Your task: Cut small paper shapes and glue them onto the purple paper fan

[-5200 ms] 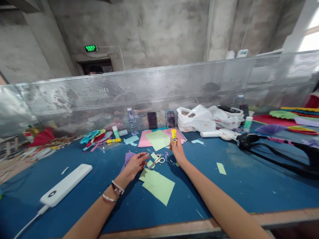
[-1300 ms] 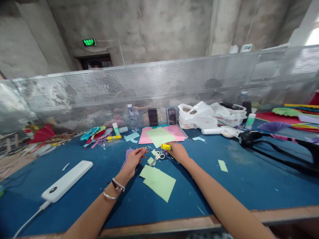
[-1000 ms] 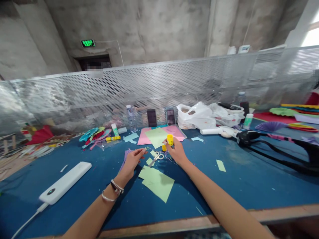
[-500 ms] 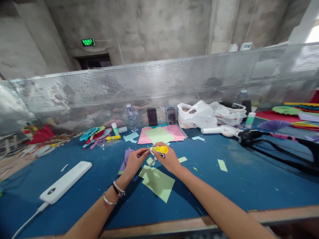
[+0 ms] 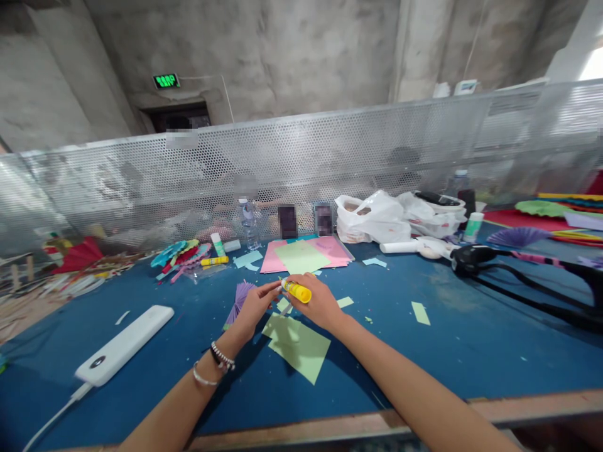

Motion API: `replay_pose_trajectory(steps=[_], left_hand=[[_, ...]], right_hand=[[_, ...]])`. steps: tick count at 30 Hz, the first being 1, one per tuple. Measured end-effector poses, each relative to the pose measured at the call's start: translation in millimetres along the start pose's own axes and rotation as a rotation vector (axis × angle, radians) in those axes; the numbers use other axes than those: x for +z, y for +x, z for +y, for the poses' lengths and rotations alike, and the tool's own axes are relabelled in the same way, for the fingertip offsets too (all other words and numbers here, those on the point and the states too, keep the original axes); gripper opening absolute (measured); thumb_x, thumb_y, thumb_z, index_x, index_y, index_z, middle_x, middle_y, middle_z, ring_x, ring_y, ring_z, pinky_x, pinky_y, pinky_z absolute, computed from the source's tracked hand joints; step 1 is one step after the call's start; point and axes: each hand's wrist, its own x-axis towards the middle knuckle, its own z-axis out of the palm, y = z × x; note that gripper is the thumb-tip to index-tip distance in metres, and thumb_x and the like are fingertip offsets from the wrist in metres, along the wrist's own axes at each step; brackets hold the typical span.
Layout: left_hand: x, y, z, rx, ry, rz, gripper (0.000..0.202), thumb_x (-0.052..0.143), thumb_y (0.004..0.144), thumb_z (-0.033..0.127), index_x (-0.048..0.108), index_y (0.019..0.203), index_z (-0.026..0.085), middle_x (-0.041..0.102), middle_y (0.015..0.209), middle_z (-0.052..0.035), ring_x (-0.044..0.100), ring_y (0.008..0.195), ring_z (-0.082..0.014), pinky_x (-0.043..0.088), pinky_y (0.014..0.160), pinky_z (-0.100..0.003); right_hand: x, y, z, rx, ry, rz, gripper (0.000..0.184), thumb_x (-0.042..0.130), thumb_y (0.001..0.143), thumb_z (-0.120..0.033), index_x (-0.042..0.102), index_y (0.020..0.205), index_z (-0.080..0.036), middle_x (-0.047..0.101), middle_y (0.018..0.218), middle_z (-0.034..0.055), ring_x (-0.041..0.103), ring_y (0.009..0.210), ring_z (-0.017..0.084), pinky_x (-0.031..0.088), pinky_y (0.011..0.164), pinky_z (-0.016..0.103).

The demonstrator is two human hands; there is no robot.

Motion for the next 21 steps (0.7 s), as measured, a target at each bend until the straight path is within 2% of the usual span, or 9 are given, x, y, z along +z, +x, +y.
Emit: replay_pose_trajectory(steps=[5, 11, 15, 21], left_hand=[[-1.1, 0.9, -2.4, 0.045, 0.024, 0.004, 0.035, 0.061, 0.068, 0.038, 0.069, 0.095, 0.017, 0.067, 0.080, -0.0053, 0.054, 0.063, -0.0125, 0.044, 0.058, -0.022], [-2.0, 3.8, -7.3, 0.087, 0.014, -0.008, 0.036, 0.065, 0.066, 0.037, 0.069, 0.093, 0.015, 0.067, 0.089, -0.0078, 0.058, 0.070, -0.0150, 0.047, 0.066, -0.025], [-1.8, 1.2, -3.2, 0.053, 0.008, -0.001, 0.036, 0.065, 0.066, 0.038, 0.069, 0.094, 0.016, 0.069, 0.083, -0.0061, 0.059, 0.069, -0.0151, 0.047, 0.067, -0.025], [-2.1, 0.1, 1.5, 0.017, 0.015, 0.064, 0.037, 0.065, 0.068, 0.038, 0.068, 0.097, 0.017, 0.069, 0.085, -0.0052, 0.058, 0.067, -0.0144, 0.046, 0.065, -0.025]], right_hand=[[-3.6, 2.0, 0.6, -0.082, -0.024, 0.009, 0.025, 0.053, 0.080, -0.034, 0.056, 0.103, -0.023, 0.064, 0.094, 0.0049, 0.055, 0.084, 0.018, 0.045, 0.076, 0.032], [-6.2, 1.9, 1.7, -0.080, -0.029, 0.013, 0.026, 0.053, 0.080, -0.033, 0.056, 0.103, -0.022, 0.064, 0.092, 0.0054, 0.055, 0.082, 0.018, 0.046, 0.073, 0.031], [-7.0, 1.6, 5.3, -0.078, -0.053, 0.017, 0.026, 0.052, 0.080, -0.032, 0.056, 0.104, -0.022, 0.064, 0.094, 0.0056, 0.055, 0.083, 0.018, 0.046, 0.074, 0.032], [-5.8, 1.7, 5.1, -0.035, -0.100, 0.032, 0.026, 0.051, 0.081, -0.031, 0.055, 0.105, -0.023, 0.064, 0.093, 0.0052, 0.055, 0.081, 0.019, 0.046, 0.073, 0.032]])
